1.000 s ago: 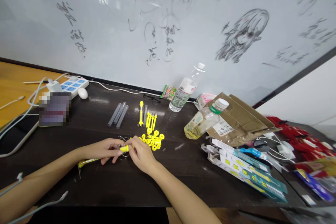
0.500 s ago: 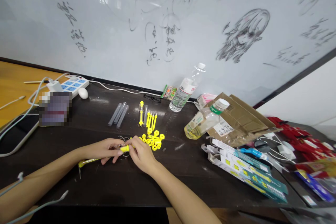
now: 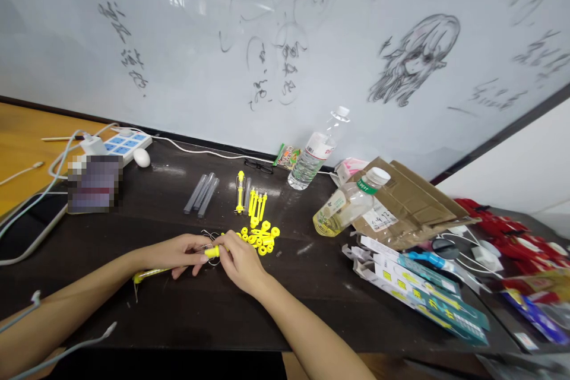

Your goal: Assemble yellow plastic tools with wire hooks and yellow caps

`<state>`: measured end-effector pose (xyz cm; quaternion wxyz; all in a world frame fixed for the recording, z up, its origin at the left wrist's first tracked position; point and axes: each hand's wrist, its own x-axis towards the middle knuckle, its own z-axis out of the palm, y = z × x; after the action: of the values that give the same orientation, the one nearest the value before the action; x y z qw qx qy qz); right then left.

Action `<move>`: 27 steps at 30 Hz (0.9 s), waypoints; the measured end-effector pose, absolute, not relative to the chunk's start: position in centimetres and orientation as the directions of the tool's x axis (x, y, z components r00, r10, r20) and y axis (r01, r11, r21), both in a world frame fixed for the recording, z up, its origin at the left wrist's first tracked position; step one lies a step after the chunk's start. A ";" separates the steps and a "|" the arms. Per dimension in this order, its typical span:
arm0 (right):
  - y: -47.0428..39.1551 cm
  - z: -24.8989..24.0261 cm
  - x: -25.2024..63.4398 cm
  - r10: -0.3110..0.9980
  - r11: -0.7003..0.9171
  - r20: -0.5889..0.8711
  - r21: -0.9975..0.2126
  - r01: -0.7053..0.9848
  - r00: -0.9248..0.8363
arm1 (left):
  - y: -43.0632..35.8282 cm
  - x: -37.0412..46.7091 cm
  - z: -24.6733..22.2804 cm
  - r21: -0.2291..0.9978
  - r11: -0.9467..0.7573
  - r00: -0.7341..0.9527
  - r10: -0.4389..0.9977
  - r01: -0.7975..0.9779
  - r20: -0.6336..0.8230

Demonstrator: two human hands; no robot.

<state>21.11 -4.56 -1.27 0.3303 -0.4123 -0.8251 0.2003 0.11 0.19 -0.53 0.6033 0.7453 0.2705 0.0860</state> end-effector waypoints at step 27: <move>-4.6 -1.2 21.2 0.813 0.579 0.378 -0.603 0.549 -0.442 | -0.1 0.1 0.1 0.940 -0.147 0.841 0.503 0.308 -0.197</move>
<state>21.18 -4.55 -1.21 0.3297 -0.4128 -0.8250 0.2008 0.13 -0.08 0.09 0.5949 0.7528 0.2694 0.0820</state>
